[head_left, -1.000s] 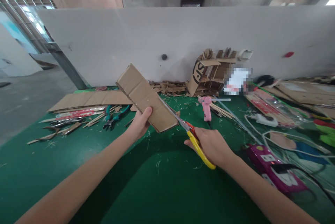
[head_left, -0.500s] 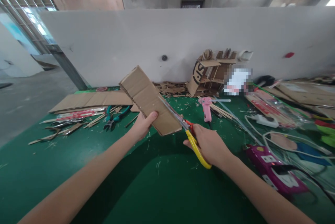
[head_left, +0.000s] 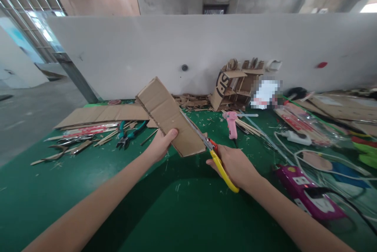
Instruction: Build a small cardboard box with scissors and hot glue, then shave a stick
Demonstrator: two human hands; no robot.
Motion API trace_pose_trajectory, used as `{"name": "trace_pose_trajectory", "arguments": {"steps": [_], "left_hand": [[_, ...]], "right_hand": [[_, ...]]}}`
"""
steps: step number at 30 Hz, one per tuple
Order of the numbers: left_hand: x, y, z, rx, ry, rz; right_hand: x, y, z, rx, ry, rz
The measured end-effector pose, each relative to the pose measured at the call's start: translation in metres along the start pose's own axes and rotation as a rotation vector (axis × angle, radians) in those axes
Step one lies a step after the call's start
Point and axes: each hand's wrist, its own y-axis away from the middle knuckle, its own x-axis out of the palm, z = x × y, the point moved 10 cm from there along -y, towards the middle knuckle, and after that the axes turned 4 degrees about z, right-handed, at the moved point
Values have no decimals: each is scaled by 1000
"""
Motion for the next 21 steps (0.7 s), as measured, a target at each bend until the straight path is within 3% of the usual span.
{"name": "trace_pose_trajectory", "arguments": {"steps": [10, 21], "left_hand": [[-3, -1, 7, -5, -57, 47], [9, 5, 7, -49, -86, 88]], "right_hand": [[-14, 3, 6, -28, -107, 9], [0, 2, 4, -39, 10, 11]]}}
